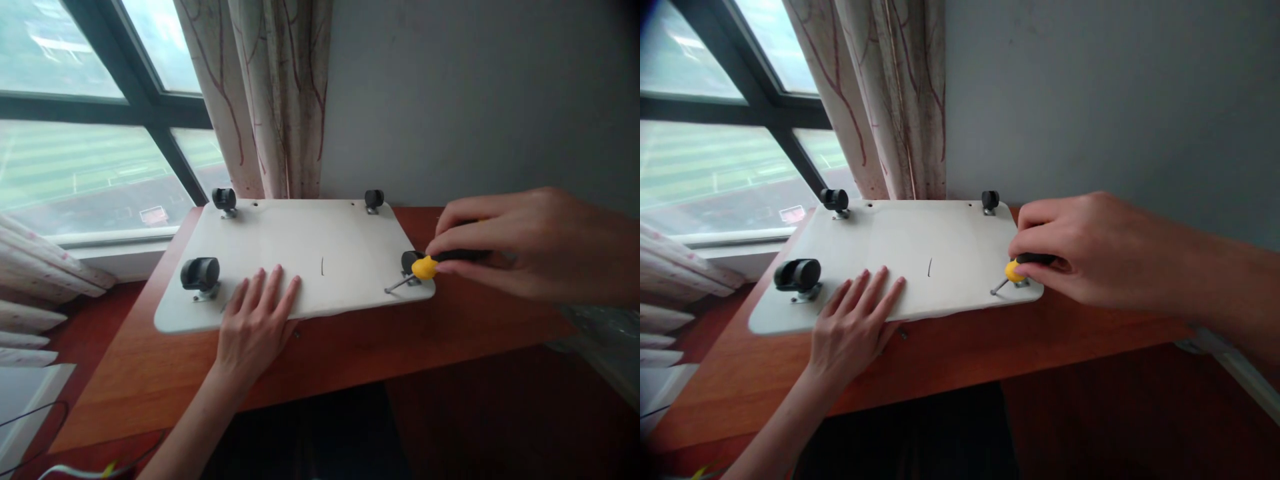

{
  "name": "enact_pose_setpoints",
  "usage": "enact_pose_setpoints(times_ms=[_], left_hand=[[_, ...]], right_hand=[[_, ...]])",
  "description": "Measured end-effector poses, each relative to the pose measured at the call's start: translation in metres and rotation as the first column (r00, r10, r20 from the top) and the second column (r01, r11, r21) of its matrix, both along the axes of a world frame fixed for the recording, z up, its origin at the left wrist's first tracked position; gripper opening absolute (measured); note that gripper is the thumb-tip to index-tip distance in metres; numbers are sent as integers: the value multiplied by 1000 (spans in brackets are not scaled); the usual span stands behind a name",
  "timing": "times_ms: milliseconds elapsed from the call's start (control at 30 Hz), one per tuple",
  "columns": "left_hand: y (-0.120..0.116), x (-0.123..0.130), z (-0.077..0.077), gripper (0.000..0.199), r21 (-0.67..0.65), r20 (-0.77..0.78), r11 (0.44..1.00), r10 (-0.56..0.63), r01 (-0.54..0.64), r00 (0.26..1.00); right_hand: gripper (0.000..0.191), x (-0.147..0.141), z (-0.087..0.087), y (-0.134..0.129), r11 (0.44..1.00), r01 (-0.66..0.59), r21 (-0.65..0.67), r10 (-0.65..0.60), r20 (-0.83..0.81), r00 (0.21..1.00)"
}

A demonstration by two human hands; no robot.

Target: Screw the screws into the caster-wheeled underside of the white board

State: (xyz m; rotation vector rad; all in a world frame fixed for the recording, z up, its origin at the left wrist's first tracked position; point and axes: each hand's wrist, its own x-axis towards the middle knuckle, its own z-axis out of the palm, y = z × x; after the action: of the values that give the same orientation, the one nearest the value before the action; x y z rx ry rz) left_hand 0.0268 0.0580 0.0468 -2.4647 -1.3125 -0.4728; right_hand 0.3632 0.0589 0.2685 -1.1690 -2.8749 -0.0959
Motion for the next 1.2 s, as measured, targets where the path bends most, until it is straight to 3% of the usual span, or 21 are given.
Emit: enact_pose_setpoints(times_ms=[167, 267, 367, 433, 567, 700, 833, 1200], left_hand=[[-2, 0, 0, 64, -13, 19, 1000, 7, -7, 1000], [-2, 0, 0, 65, -14, 32, 1000, 9, -9, 999], [-2, 1, 1, 65, -28, 48, 1000, 8, -7, 999], [-2, 1, 1, 64, -44, 47, 999, 9, -7, 999], [-2, 0, 1, 62, -56, 47, 998, 17, -14, 999], [-2, -1, 0, 62, -26, 28, 999, 20, -20, 999], [-2, -1, 0, 64, -6, 1, 1000, 9, -9, 1000], [-2, -2, -2, 67, 9, 17, 1000, 3, -3, 1000]], right_hand=[[35, -6, -10, 5, 974, 158, 160, -164, 24, 986], [39, -12, -18, 8, 891, 319, 323, -348, 34, 937], [36, -14, -21, 6, 825, 394, 404, -441, 26, 897], [27, -10, -18, 4, 851, 398, 342, -420, -8, 907], [18, 9, -3, 2, 956, 293, -21, -293, -156, 943], [22, 21, 3, 2, 948, 244, -205, -295, -272, 916], [27, 17, -4, -3, 930, 286, -231, -340, -241, 909], [22, 6, -15, -15, 951, 308, -27, -306, -235, 923]])
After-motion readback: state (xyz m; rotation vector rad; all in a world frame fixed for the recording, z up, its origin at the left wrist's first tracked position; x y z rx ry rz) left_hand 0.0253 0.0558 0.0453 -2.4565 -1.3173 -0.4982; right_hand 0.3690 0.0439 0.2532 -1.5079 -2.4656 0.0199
